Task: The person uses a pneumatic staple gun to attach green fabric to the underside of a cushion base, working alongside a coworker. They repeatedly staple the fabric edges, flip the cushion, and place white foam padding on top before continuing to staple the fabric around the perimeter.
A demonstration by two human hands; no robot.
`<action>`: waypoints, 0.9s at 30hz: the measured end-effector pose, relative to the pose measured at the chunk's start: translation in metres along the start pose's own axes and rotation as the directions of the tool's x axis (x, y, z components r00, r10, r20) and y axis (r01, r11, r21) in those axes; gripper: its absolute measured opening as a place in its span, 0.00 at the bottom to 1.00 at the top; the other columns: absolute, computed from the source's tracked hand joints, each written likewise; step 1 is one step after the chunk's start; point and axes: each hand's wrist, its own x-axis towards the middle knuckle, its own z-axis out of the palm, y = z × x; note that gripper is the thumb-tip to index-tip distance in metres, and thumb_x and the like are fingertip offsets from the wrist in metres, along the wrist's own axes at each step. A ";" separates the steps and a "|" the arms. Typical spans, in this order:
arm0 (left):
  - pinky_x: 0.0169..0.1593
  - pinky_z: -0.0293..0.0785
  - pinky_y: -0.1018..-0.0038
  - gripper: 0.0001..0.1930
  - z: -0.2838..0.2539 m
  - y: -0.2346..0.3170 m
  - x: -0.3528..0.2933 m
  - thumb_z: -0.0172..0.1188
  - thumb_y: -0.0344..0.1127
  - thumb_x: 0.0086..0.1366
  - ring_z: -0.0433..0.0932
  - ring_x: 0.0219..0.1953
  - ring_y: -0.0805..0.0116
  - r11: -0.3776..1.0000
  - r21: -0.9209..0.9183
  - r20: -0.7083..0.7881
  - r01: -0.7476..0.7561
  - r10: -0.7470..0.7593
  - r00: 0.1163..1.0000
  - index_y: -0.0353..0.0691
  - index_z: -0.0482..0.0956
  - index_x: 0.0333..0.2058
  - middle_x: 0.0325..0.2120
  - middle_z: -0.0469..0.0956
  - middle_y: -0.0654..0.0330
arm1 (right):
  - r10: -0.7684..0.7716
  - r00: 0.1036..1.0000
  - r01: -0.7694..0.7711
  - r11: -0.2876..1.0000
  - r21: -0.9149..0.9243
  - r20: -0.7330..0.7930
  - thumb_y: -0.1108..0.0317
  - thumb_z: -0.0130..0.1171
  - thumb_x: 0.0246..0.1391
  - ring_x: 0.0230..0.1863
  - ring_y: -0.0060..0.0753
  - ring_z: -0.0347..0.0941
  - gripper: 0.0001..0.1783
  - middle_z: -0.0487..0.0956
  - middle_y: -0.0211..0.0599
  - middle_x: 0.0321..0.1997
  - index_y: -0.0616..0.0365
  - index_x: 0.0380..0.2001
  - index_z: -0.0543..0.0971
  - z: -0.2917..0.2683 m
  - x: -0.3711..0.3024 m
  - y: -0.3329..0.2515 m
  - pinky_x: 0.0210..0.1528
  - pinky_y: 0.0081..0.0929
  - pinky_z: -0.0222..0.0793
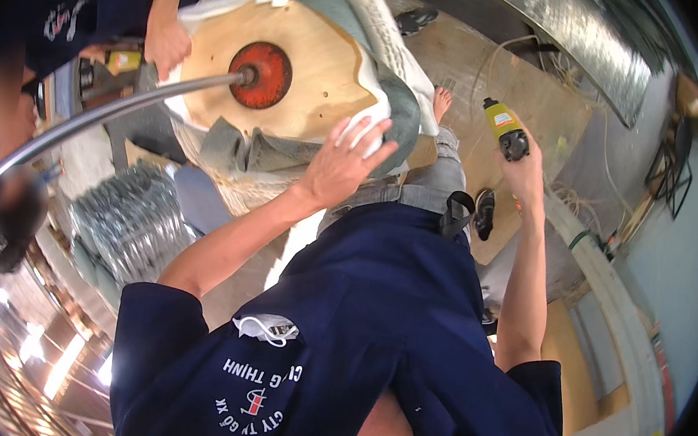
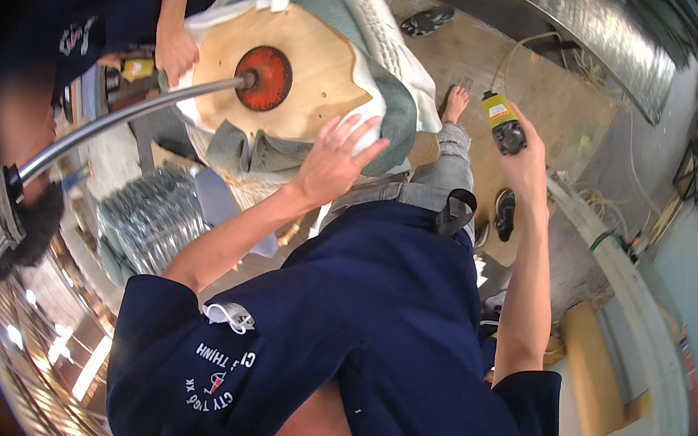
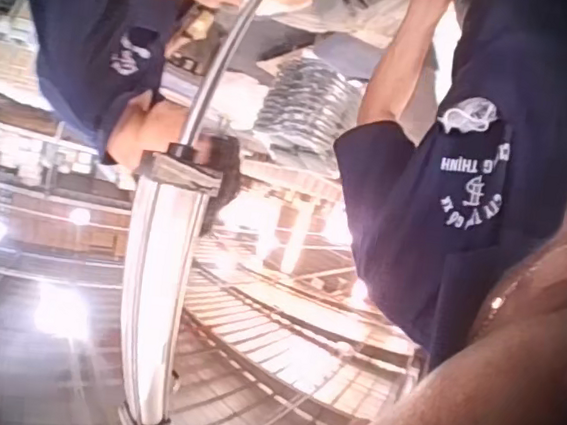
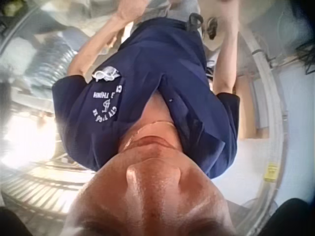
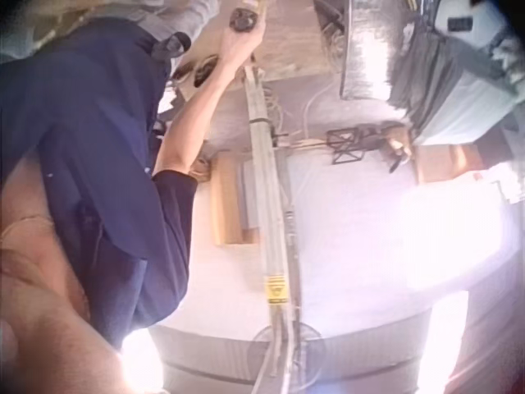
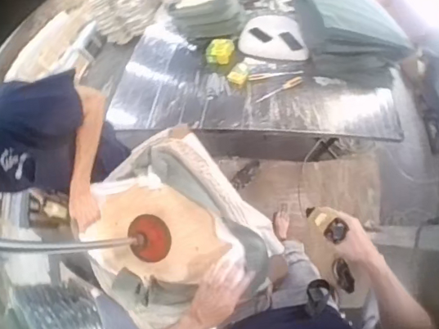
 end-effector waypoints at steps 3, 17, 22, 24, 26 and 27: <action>0.75 0.52 0.52 0.26 -0.006 0.010 0.043 0.54 0.30 0.62 0.57 0.73 0.53 0.970 -0.007 0.165 -0.242 0.240 0.957 0.45 0.73 0.61 0.73 0.57 0.52 | -0.008 0.998 0.012 0.998 0.065 -0.063 0.80 0.65 0.49 0.52 0.31 0.79 0.35 0.83 0.47 0.53 0.58 0.64 0.75 0.015 -0.031 0.019 0.58 0.26 0.70; 0.52 0.69 0.68 0.05 -0.001 -0.034 0.098 0.56 0.34 0.62 0.82 0.41 0.65 0.785 -0.103 0.566 -0.611 0.551 0.613 0.45 0.80 0.29 0.28 0.80 0.61 | 0.139 0.990 -0.138 0.983 0.123 0.000 0.77 0.62 0.46 0.57 0.40 0.78 0.38 0.81 0.49 0.57 0.54 0.66 0.73 0.051 -0.059 0.052 0.61 0.30 0.69; 0.41 0.74 0.65 0.01 -0.008 -0.059 0.086 0.60 0.31 0.56 0.83 0.25 0.58 0.758 0.018 0.694 -0.652 0.461 0.554 0.45 0.79 0.27 0.16 0.79 0.60 | 0.013 0.999 -0.011 0.998 0.058 -0.031 0.74 0.68 0.48 0.55 0.53 0.78 0.37 0.81 0.51 0.51 0.54 0.65 0.74 0.055 -0.067 0.057 0.57 0.39 0.71; 0.37 0.75 0.60 0.02 -0.012 -0.057 0.069 0.60 0.32 0.55 0.84 0.26 0.55 0.855 -0.021 0.620 -0.518 0.417 0.664 0.42 0.79 0.26 0.18 0.80 0.56 | 0.033 0.999 -0.033 0.997 0.067 0.008 0.74 0.67 0.47 0.54 0.55 0.77 0.37 0.80 0.51 0.49 0.54 0.65 0.73 0.054 -0.068 0.050 0.56 0.40 0.71; 0.36 0.77 0.54 0.06 -0.022 -0.050 0.066 0.58 0.30 0.54 0.84 0.28 0.47 0.954 -0.065 0.679 -0.293 0.258 0.687 0.36 0.82 0.30 0.21 0.82 0.47 | 0.038 0.998 -0.039 0.999 0.037 0.042 0.75 0.67 0.46 0.53 0.56 0.76 0.39 0.80 0.51 0.48 0.53 0.65 0.73 0.055 -0.069 0.045 0.55 0.41 0.71; 0.38 0.78 0.55 0.08 -0.028 -0.047 0.063 0.58 0.29 0.54 0.84 0.30 0.48 0.987 -0.072 0.697 -0.143 0.152 0.701 0.35 0.82 0.32 0.22 0.82 0.47 | 0.037 0.997 -0.038 0.999 0.022 0.060 0.75 0.67 0.45 0.53 0.56 0.76 0.40 0.79 0.51 0.47 0.52 0.65 0.73 0.054 -0.068 0.041 0.55 0.42 0.70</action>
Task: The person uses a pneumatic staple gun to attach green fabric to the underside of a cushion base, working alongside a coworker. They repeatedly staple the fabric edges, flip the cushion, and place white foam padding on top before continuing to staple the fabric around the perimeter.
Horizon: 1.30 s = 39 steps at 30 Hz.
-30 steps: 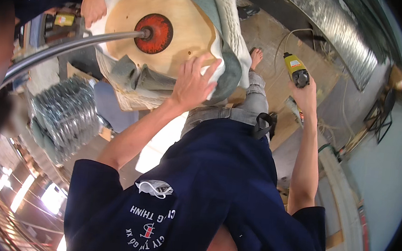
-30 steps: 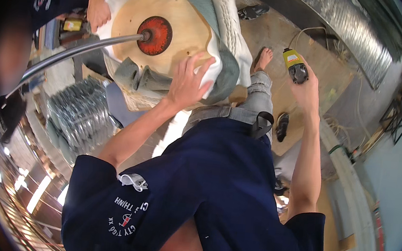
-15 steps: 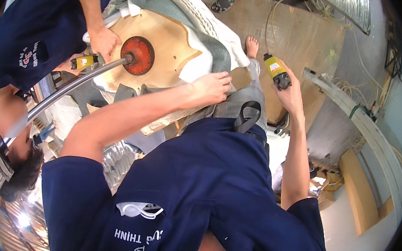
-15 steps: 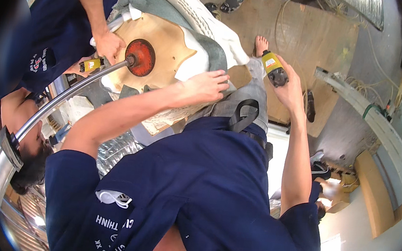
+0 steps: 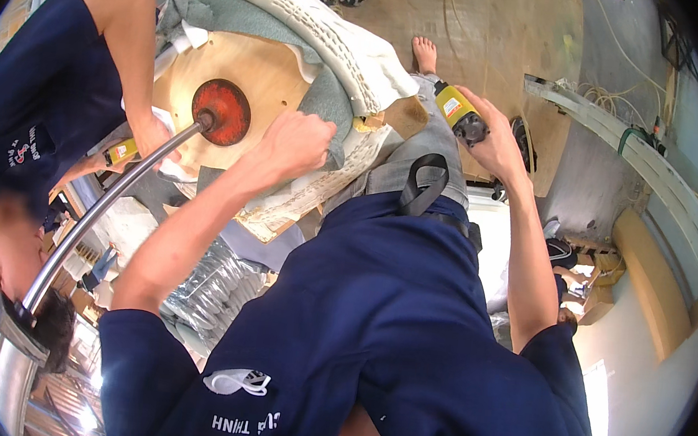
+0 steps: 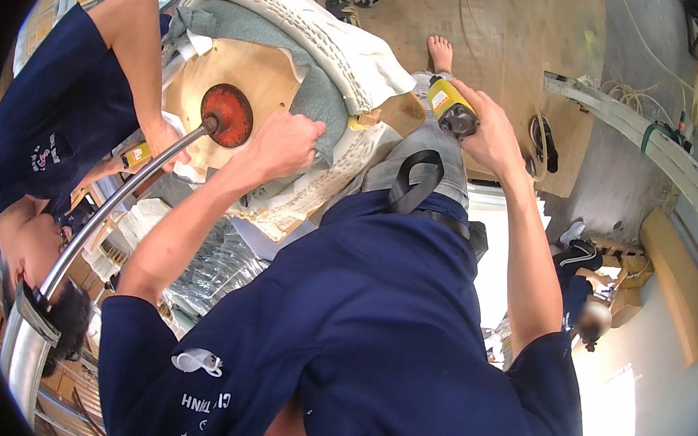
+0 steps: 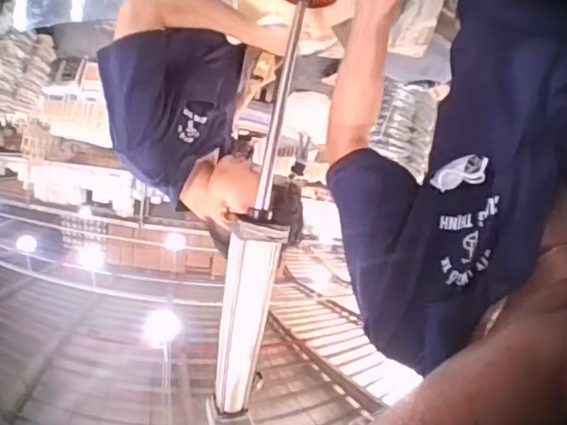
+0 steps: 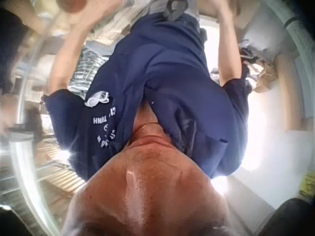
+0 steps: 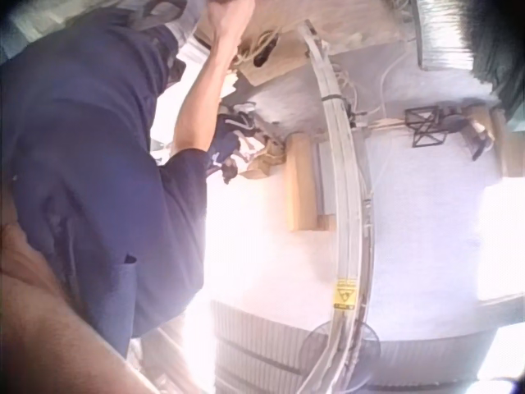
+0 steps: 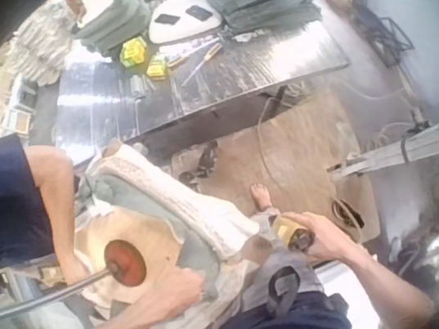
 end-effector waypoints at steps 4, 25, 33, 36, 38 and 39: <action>0.43 0.79 0.61 0.12 0.049 -0.010 -0.017 0.56 0.29 0.60 0.86 0.36 0.59 0.716 -0.606 0.049 0.346 -0.400 0.915 0.34 0.84 0.40 0.31 0.85 0.49 | -0.027 0.992 0.035 0.997 -0.065 0.127 0.76 0.67 0.43 0.54 0.57 0.76 0.43 0.78 0.46 0.51 0.46 0.66 0.72 -0.002 -0.004 -0.033 0.54 0.44 0.73; 0.42 0.77 0.71 0.19 0.065 -0.045 -0.019 0.56 0.43 0.72 0.80 0.39 0.73 -0.064 -0.947 0.320 0.316 -0.293 0.901 0.35 0.78 0.51 0.39 0.83 0.60 | 0.037 0.909 0.182 0.861 -0.476 0.415 0.68 0.71 0.42 0.40 0.55 0.83 0.42 0.79 0.47 0.47 0.42 0.65 0.72 0.096 0.026 -0.157 0.41 0.48 0.80; 0.55 0.77 0.60 0.31 0.021 -0.045 -0.005 0.68 0.52 0.64 0.83 0.50 0.47 0.466 -0.852 -0.114 0.239 -0.611 0.783 0.29 0.77 0.53 0.42 0.84 0.40 | -0.027 0.862 0.310 0.818 -0.484 0.506 0.69 0.69 0.42 0.45 0.59 0.81 0.43 0.80 0.48 0.47 0.41 0.66 0.71 0.089 0.037 -0.150 0.47 0.52 0.79; 0.47 0.78 0.53 0.25 0.042 -0.034 -0.001 0.66 0.52 0.64 0.83 0.43 0.42 0.629 -0.677 -0.143 0.381 -0.620 0.771 0.31 0.81 0.44 0.38 0.83 0.38 | -0.073 0.837 0.346 0.838 -0.422 0.542 0.69 0.70 0.41 0.46 0.59 0.81 0.44 0.80 0.45 0.48 0.40 0.66 0.71 0.067 0.036 -0.143 0.48 0.50 0.79; 0.47 0.78 0.52 0.20 0.046 -0.031 -0.013 0.63 0.49 0.66 0.83 0.41 0.42 0.665 -0.652 -0.167 0.364 -0.595 0.786 0.33 0.82 0.40 0.35 0.84 0.40 | -0.068 0.830 0.376 0.801 -0.466 0.554 0.70 0.72 0.40 0.46 0.57 0.81 0.46 0.79 0.42 0.47 0.38 0.67 0.70 0.052 0.036 -0.141 0.48 0.49 0.79; 0.46 0.78 0.52 0.19 0.047 -0.028 -0.018 0.62 0.47 0.67 0.83 0.41 0.42 0.685 -0.638 -0.181 0.352 -0.577 0.797 0.33 0.83 0.38 0.34 0.84 0.41 | -0.087 0.826 0.405 0.780 -0.477 0.558 0.71 0.72 0.40 0.46 0.56 0.81 0.47 0.79 0.42 0.47 0.37 0.67 0.70 0.045 0.037 -0.140 0.48 0.49 0.79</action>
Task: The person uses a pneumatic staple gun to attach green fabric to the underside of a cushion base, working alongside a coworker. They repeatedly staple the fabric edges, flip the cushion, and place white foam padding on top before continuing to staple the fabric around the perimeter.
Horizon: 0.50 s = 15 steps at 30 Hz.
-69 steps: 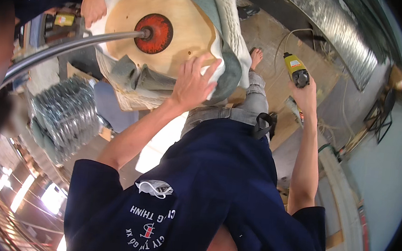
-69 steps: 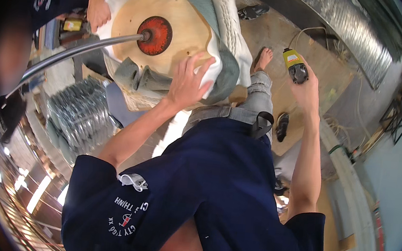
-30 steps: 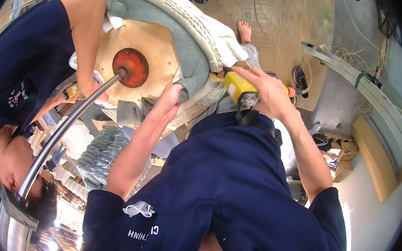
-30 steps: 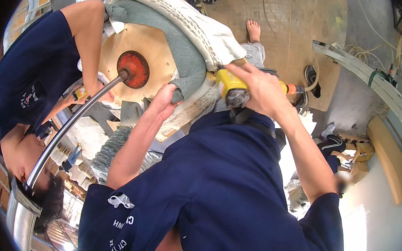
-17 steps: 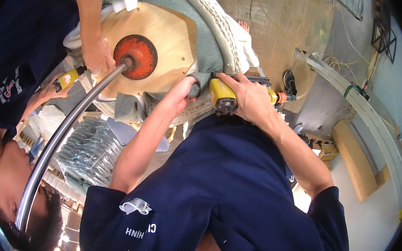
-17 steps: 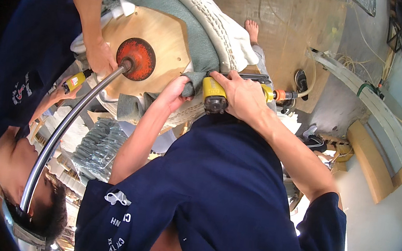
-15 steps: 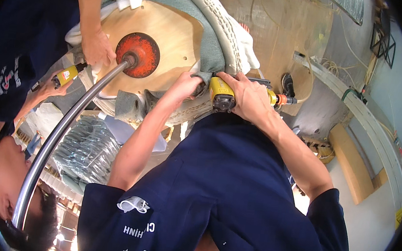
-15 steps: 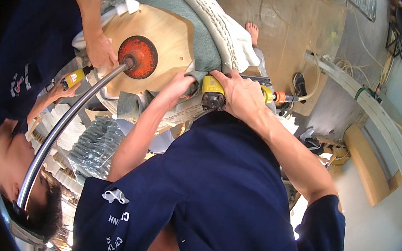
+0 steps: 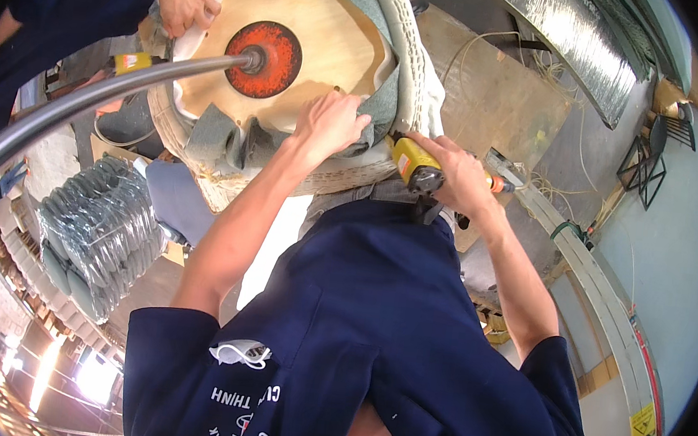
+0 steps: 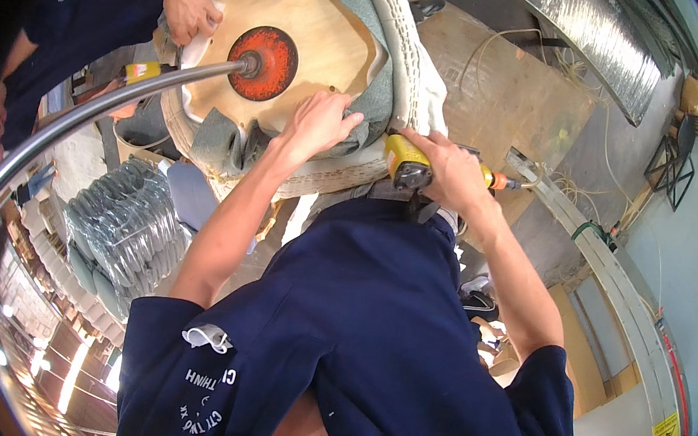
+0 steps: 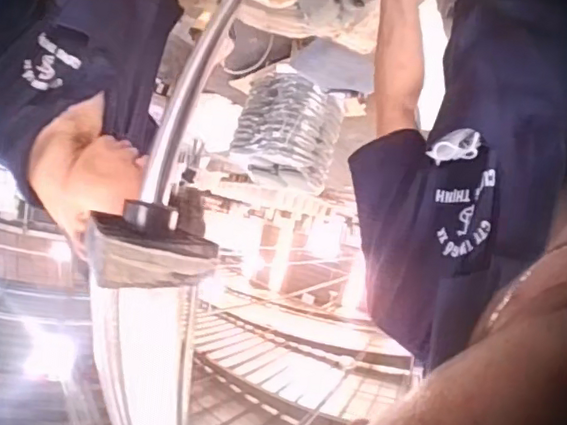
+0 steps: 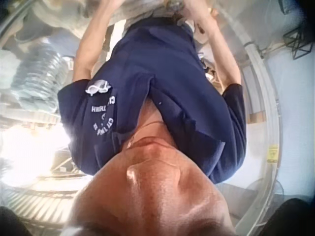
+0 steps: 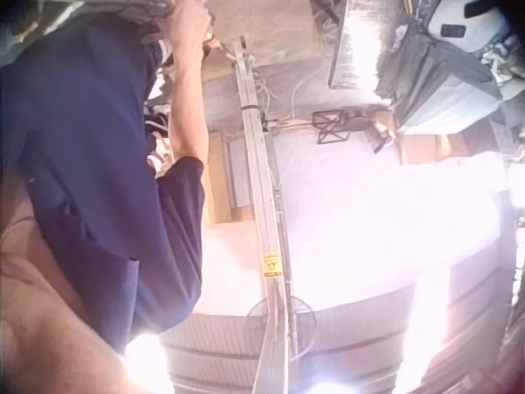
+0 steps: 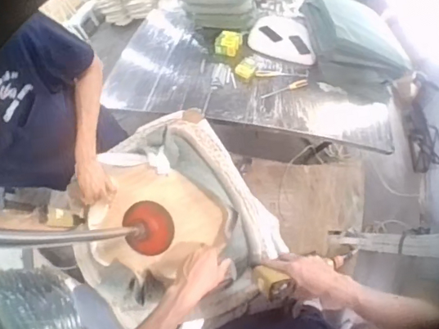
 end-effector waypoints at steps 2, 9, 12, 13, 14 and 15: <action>0.45 0.77 0.51 0.16 -0.002 0.002 -0.013 0.59 0.45 0.68 0.83 0.39 0.42 0.999 0.010 -0.080 -0.036 0.037 0.996 0.34 0.83 0.35 0.32 0.84 0.43 | -0.033 0.999 0.033 0.997 -0.068 0.002 0.73 0.72 0.38 0.45 0.55 0.81 0.49 0.79 0.41 0.46 0.36 0.68 0.70 -0.003 -0.001 0.004 0.47 0.48 0.80; 0.41 0.76 0.50 0.14 0.029 -0.011 -0.029 0.57 0.41 0.69 0.82 0.35 0.45 0.983 0.049 -0.358 -0.178 0.184 0.916 0.37 0.83 0.30 0.29 0.83 0.50 | -0.158 0.986 0.163 0.978 -0.131 0.052 0.73 0.72 0.37 0.43 0.56 0.82 0.49 0.80 0.41 0.46 0.36 0.67 0.70 -0.026 0.020 -0.011 0.47 0.48 0.80; 0.40 0.76 0.50 0.13 0.043 -0.017 -0.034 0.58 0.40 0.68 0.82 0.35 0.46 0.985 -0.023 -0.422 -0.169 0.144 0.895 0.38 0.82 0.29 0.29 0.82 0.51 | -0.151 0.986 0.162 0.970 -0.181 0.074 0.71 0.72 0.38 0.44 0.55 0.81 0.47 0.81 0.41 0.46 0.35 0.66 0.72 -0.018 0.036 -0.015 0.46 0.47 0.79; 0.40 0.76 0.51 0.12 0.048 -0.019 -0.034 0.58 0.39 0.68 0.81 0.35 0.45 0.988 -0.053 -0.426 -0.145 0.109 0.898 0.38 0.82 0.29 0.28 0.82 0.51 | -0.135 0.989 0.146 0.966 -0.212 0.065 0.70 0.72 0.39 0.44 0.55 0.81 0.45 0.81 0.41 0.44 0.36 0.66 0.73 -0.011 0.044 -0.019 0.47 0.47 0.78; 0.40 0.76 0.51 0.12 0.053 -0.020 -0.032 0.58 0.39 0.68 0.81 0.35 0.45 0.989 -0.083 -0.429 -0.121 0.074 0.900 0.37 0.82 0.28 0.28 0.82 0.50 | -0.119 0.991 0.129 0.961 -0.243 0.056 0.69 0.72 0.40 0.44 0.55 0.81 0.44 0.81 0.41 0.42 0.36 0.65 0.74 -0.008 0.050 -0.022 0.47 0.46 0.77; 0.39 0.76 0.51 0.12 0.056 -0.020 -0.033 0.58 0.38 0.68 0.81 0.34 0.45 0.989 -0.113 -0.433 -0.096 0.038 0.901 0.37 0.81 0.28 0.28 0.82 0.50 | -0.135 0.987 0.151 0.959 -0.239 0.082 0.68 0.72 0.40 0.44 0.55 0.81 0.44 0.81 0.42 0.42 0.35 0.65 0.74 -0.012 0.053 -0.024 0.47 0.47 0.77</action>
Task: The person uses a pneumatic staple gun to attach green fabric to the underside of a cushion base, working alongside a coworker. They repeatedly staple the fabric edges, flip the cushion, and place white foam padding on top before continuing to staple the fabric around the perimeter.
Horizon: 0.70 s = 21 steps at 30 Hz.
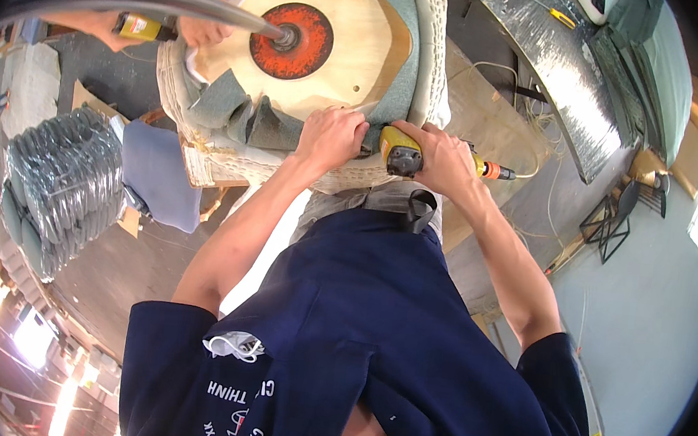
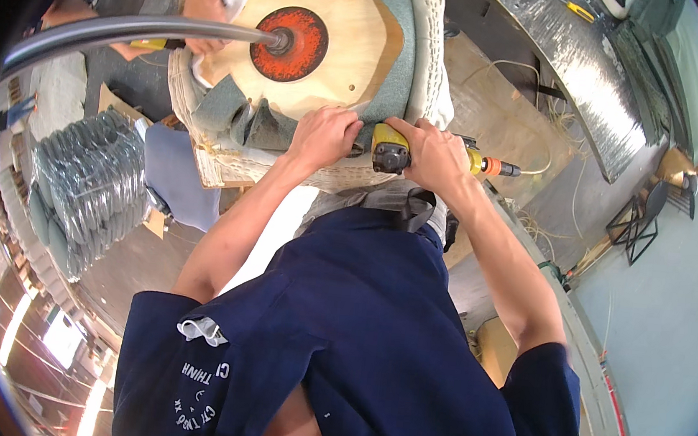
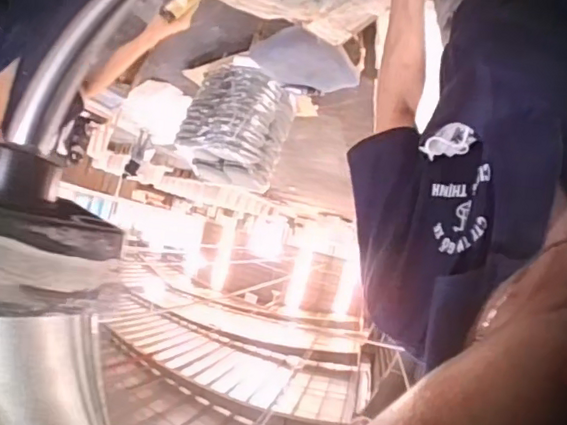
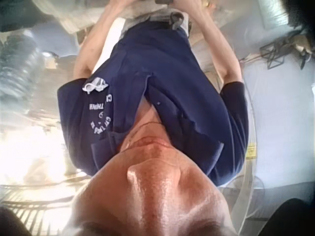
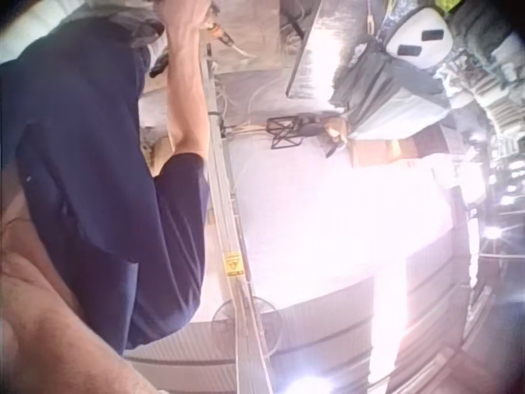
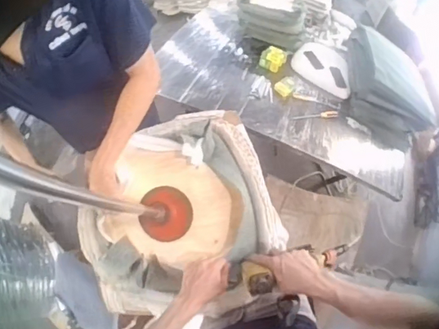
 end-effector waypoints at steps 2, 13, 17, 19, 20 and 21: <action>0.39 0.76 0.52 0.12 0.004 -0.002 -0.005 0.58 0.38 0.68 0.81 0.34 0.45 0.998 -0.021 0.010 0.062 -0.062 0.998 0.37 0.81 0.28 0.27 0.81 0.49 | -0.040 0.998 0.040 0.999 0.006 0.042 0.66 0.74 0.41 0.44 0.55 0.81 0.44 0.81 0.42 0.42 0.35 0.65 0.74 -0.012 0.004 0.000 0.47 0.47 0.77; 0.42 0.79 0.53 0.14 0.000 -0.002 0.012 0.59 0.43 0.68 0.84 0.37 0.48 0.998 0.009 -0.007 0.063 -0.063 0.998 0.38 0.83 0.32 0.29 0.83 0.49 | -0.083 0.995 0.084 0.996 -0.009 0.061 0.62 0.71 0.46 0.47 0.54 0.80 0.39 0.82 0.40 0.44 0.31 0.65 0.74 -0.035 0.009 0.025 0.47 0.48 0.77; 0.46 0.80 0.54 0.14 -0.009 0.005 0.047 0.59 0.44 0.69 0.84 0.40 0.50 0.999 0.016 0.052 0.034 -0.034 0.998 0.39 0.84 0.35 0.31 0.83 0.49 | -0.061 0.998 0.063 0.992 0.107 -0.024 0.64 0.71 0.47 0.47 0.56 0.80 0.41 0.82 0.42 0.44 0.31 0.67 0.72 -0.011 -0.010 0.062 0.47 0.49 0.75; 0.48 0.77 0.56 0.13 -0.015 0.015 0.060 0.58 0.44 0.70 0.82 0.44 0.50 0.993 0.097 0.305 0.063 -0.090 0.948 0.41 0.82 0.33 0.33 0.83 0.54 | -0.035 0.998 0.042 0.984 0.172 -0.045 0.64 0.72 0.48 0.48 0.57 0.80 0.39 0.82 0.43 0.45 0.32 0.66 0.74 -0.012 -0.011 0.058 0.48 0.48 0.75; 0.47 0.77 0.56 0.12 -0.015 0.013 0.054 0.58 0.43 0.70 0.82 0.43 0.50 0.997 0.075 0.219 0.011 -0.027 0.975 0.40 0.82 0.33 0.33 0.83 0.54 | -0.054 0.998 0.060 0.985 0.163 -0.043 0.63 0.72 0.48 0.48 0.56 0.80 0.38 0.82 0.43 0.45 0.33 0.65 0.74 -0.013 -0.010 0.059 0.48 0.48 0.75; 0.46 0.78 0.55 0.12 -0.008 0.010 0.045 0.58 0.42 0.70 0.82 0.41 0.50 0.997 0.060 0.135 -0.055 0.047 0.990 0.40 0.82 0.33 0.32 0.83 0.54 | -0.063 0.997 0.070 0.985 0.158 -0.048 0.63 0.72 0.49 0.48 0.56 0.80 0.38 0.82 0.43 0.45 0.34 0.65 0.75 -0.012 -0.010 0.064 0.49 0.48 0.75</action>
